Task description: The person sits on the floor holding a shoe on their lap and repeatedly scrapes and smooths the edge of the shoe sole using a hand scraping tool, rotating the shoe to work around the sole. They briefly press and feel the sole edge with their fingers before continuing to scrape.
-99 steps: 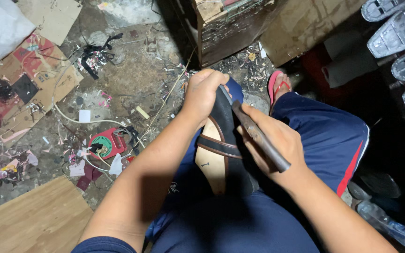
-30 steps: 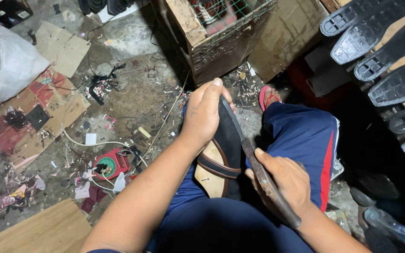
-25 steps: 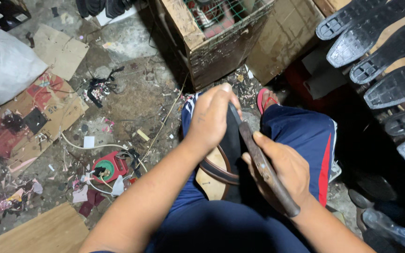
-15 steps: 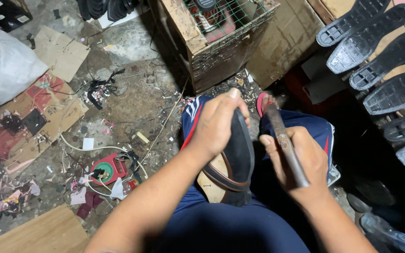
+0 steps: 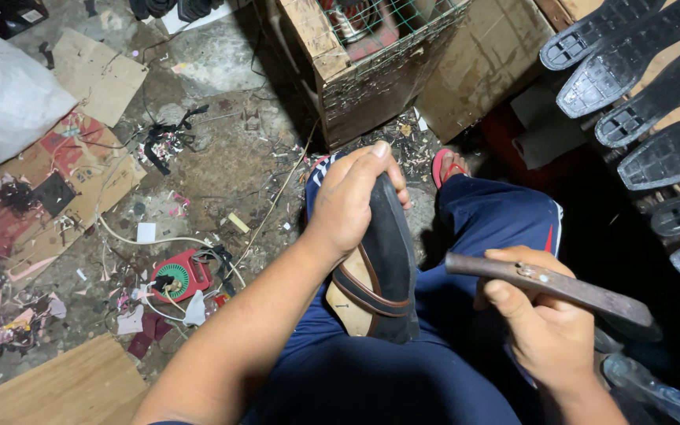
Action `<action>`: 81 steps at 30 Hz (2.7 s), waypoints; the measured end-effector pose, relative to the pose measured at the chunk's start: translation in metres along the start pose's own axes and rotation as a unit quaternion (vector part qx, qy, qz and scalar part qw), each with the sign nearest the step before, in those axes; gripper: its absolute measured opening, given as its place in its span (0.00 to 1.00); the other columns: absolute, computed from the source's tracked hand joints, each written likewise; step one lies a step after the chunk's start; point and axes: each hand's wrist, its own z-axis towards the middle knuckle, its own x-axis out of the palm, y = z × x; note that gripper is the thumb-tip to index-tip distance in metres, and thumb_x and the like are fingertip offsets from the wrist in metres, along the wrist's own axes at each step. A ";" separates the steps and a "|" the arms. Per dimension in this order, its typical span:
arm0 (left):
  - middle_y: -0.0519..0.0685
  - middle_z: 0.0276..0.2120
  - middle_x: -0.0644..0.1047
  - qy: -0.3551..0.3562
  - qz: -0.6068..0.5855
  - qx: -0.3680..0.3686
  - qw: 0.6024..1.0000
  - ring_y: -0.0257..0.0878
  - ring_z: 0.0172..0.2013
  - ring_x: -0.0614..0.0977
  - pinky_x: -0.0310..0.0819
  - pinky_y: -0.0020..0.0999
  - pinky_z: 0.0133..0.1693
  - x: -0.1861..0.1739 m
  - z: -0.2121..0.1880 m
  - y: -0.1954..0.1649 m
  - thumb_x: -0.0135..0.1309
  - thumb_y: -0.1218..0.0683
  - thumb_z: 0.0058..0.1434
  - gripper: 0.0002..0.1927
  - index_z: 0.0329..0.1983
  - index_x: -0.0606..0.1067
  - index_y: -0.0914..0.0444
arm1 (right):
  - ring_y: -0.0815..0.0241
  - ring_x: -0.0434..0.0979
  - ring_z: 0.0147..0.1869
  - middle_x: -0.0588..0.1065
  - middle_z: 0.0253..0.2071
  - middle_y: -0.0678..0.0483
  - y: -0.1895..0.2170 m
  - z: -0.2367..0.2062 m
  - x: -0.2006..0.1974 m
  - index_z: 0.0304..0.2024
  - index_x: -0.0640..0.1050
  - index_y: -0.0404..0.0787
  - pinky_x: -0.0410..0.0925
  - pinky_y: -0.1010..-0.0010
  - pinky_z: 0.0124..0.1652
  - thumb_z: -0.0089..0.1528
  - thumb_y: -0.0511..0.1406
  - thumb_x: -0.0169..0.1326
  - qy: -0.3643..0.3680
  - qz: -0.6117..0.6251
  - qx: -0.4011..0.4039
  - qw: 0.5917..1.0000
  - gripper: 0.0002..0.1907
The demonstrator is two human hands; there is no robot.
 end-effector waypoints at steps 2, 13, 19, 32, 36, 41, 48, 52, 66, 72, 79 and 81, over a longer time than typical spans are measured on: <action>0.52 0.27 0.76 0.012 0.023 0.013 1.000 0.39 0.31 0.78 0.75 0.34 0.39 0.005 -0.004 -0.002 0.39 0.45 0.74 0.23 0.32 0.72 0.66 | 0.67 0.76 0.34 0.78 0.36 0.52 -0.007 0.001 0.011 0.49 0.76 0.33 0.69 0.76 0.36 0.61 0.28 0.60 -0.005 0.023 -0.023 0.999 0.15; 0.51 0.30 0.75 0.049 0.075 0.089 0.992 0.37 0.33 0.77 0.73 0.33 0.42 0.028 -0.034 -0.022 0.36 0.46 0.76 0.24 0.33 0.71 0.67 | 0.69 0.72 0.36 0.76 0.37 0.54 0.005 -0.002 0.032 0.45 0.77 0.34 0.66 0.79 0.39 0.58 0.27 0.64 0.001 -0.023 -0.141 0.990 0.14; 0.50 0.28 0.76 0.068 0.134 0.127 0.980 0.37 0.32 0.77 0.73 0.32 0.39 0.038 -0.042 -0.034 0.36 0.47 0.76 0.23 0.32 0.72 0.67 | 0.69 0.73 0.36 0.76 0.36 0.55 0.036 0.006 0.029 0.45 0.77 0.34 0.67 0.79 0.39 0.58 0.27 0.65 0.023 -0.062 -0.156 0.986 0.14; 0.53 0.29 0.75 0.061 0.247 0.232 0.939 0.45 0.32 0.78 0.72 0.37 0.40 0.051 -0.061 -0.050 0.38 0.53 0.75 0.19 0.31 0.71 0.66 | 0.68 0.75 0.39 0.77 0.37 0.53 0.078 0.016 0.021 0.43 0.77 0.34 0.68 0.78 0.41 0.58 0.26 0.64 0.076 -0.086 -0.146 0.983 0.12; 0.52 0.29 0.74 0.065 0.269 0.252 0.927 0.45 0.30 0.78 0.71 0.37 0.38 0.054 -0.064 -0.056 0.39 0.55 0.75 0.17 0.31 0.71 0.65 | 0.68 0.74 0.37 0.77 0.37 0.52 0.074 0.010 0.018 0.45 0.76 0.33 0.67 0.77 0.39 0.60 0.27 0.64 0.068 -0.013 -0.110 0.992 0.13; 0.53 0.30 0.75 0.126 0.315 0.320 0.885 0.45 0.32 0.80 0.74 0.36 0.39 0.045 -0.061 -0.065 0.42 0.54 0.75 0.14 0.34 0.72 0.65 | 0.62 0.77 0.37 0.77 0.37 0.49 0.055 0.014 0.004 0.47 0.75 0.32 0.72 0.70 0.40 0.64 0.36 0.60 0.101 0.122 -0.012 0.987 0.15; 0.51 0.34 0.78 0.078 0.283 0.316 0.902 0.41 0.33 0.82 0.77 0.32 0.40 0.031 -0.044 -0.052 0.38 0.53 0.76 0.13 0.47 0.70 0.66 | 0.63 0.75 0.32 0.72 0.35 0.53 0.004 0.011 0.021 0.45 0.71 0.35 0.72 0.65 0.33 0.57 0.32 0.62 -0.018 0.128 0.128 0.983 0.17; 0.51 0.33 0.78 0.079 0.227 0.297 0.924 0.37 0.34 0.80 0.77 0.31 0.42 0.031 -0.045 -0.038 0.35 0.51 0.80 0.15 0.52 0.67 0.67 | 0.61 0.74 0.33 0.71 0.39 0.51 -0.001 0.003 0.011 0.51 0.71 0.32 0.71 0.64 0.32 0.62 0.26 0.63 -0.020 0.160 0.087 0.983 0.18; 0.62 0.58 0.70 -0.147 0.324 0.333 0.873 0.46 0.57 0.74 0.68 0.39 0.63 0.037 -0.073 0.032 0.48 0.54 0.75 0.18 0.61 0.61 0.66 | 0.58 0.80 0.52 0.78 0.49 0.50 0.043 -0.013 0.013 0.48 0.79 0.36 0.71 0.69 0.53 0.46 0.33 0.73 0.012 -0.221 -0.117 0.968 0.28; 0.59 0.54 0.74 -0.238 0.202 -0.053 0.949 0.49 0.55 0.77 0.69 0.42 0.58 -0.035 -0.052 0.065 0.57 0.42 0.61 0.36 0.64 0.63 0.68 | 0.58 0.82 0.54 0.79 0.52 0.50 0.030 -0.020 -0.009 0.47 0.79 0.37 0.73 0.70 0.52 0.48 0.32 0.70 0.029 -0.244 -0.121 0.962 0.24; 0.63 0.50 0.75 -0.224 0.492 0.018 0.841 0.55 0.54 0.75 0.66 0.46 0.56 -0.037 -0.018 0.082 0.64 0.35 0.54 0.36 0.53 0.74 0.67 | 0.60 0.79 0.46 0.78 0.47 0.51 -0.014 -0.046 -0.023 0.46 0.80 0.36 0.70 0.72 0.44 0.48 0.33 0.70 -0.031 -0.256 -0.021 0.966 0.24; 0.60 0.44 0.76 -0.196 0.552 -0.003 0.810 0.56 0.50 0.76 0.67 0.48 0.53 -0.034 -0.011 0.081 0.65 0.34 0.51 0.33 0.48 0.77 0.63 | 0.62 0.79 0.40 0.79 0.40 0.53 -0.025 -0.056 -0.025 0.44 0.81 0.37 0.71 0.72 0.41 0.47 0.36 0.72 -0.001 -0.313 0.057 0.948 0.23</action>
